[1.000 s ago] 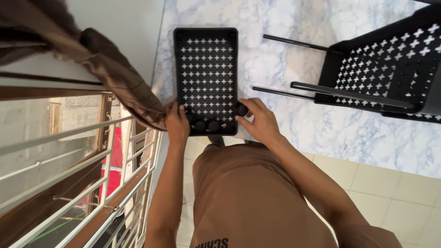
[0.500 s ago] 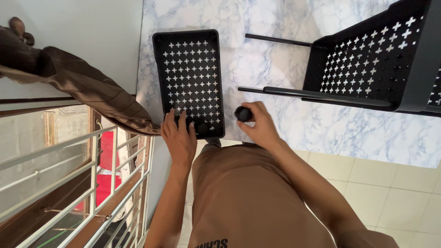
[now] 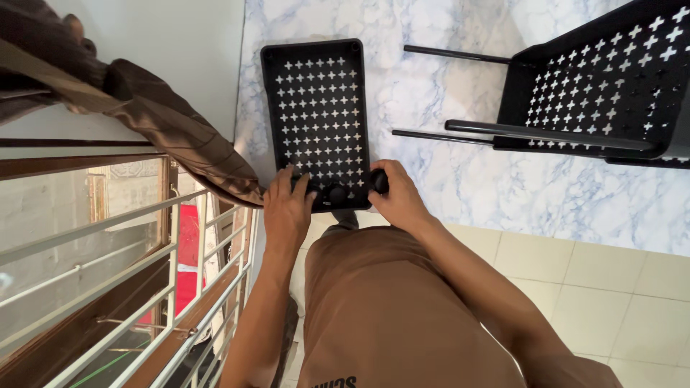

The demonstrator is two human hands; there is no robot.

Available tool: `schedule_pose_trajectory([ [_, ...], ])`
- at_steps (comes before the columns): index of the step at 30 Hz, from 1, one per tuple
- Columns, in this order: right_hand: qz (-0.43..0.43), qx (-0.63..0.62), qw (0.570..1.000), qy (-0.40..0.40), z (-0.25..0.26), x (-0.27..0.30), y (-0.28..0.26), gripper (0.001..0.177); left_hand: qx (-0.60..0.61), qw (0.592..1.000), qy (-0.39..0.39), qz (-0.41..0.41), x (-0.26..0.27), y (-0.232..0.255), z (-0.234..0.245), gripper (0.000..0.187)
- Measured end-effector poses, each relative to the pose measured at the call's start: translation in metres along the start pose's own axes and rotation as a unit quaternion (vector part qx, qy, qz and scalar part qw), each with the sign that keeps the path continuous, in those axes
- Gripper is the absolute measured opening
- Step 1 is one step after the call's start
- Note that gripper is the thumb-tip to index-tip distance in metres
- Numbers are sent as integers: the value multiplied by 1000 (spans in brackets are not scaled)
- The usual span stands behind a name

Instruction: The person assembles a black plastic shelving unit by inserting vertical poles into the side panels, then attaches a perforated tray and four caster wheels to the base. The unit is positioned upright on a marble-patterned countertop.

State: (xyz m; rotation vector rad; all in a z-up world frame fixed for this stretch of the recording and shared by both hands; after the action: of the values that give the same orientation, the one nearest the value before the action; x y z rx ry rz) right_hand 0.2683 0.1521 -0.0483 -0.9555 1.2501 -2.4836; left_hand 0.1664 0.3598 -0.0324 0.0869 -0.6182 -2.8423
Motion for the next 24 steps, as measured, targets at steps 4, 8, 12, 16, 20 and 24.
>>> schedule_pose_trajectory([
  [4, 102, 97, 987, 75, -14, 5, -19, 54, 14, 999, 34, 18, 3, -12, 8, 39],
  [8, 196, 236, 948, 87, -35, 4, -31, 48, -31, 999, 10, -30, 5, -8, 4, 42],
  [12, 197, 256, 941, 98, -45, 2, -35, 52, -20, 997, -25, -75, 4, -1, -2, 47],
  [16, 206, 221, 946, 117, -44, 4, -39, 49, -20, 994, -37, -101, 3, 10, -9, 51],
  [20, 146, 125, 976, 106, -37, 7, -34, 42, -26, 993, -52, -100, 2, 15, -14, 50],
  [24, 71, 87, 988, 104, -30, 12, -27, 38, -14, 991, -84, -98, -6, 18, -21, 52],
])
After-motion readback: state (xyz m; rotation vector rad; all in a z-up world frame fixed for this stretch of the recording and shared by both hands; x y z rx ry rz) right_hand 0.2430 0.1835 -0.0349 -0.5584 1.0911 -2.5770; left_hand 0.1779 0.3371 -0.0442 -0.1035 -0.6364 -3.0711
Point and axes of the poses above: each hand's wrist, its own x-axis away from the middle knuckle, its own z-axis out of the back of the hand, y = z × x, the point moved 6 cm from there along -x, towards the middle knuckle, and after that the axes turned 3 degrees about -z, right-handed, at the moved point
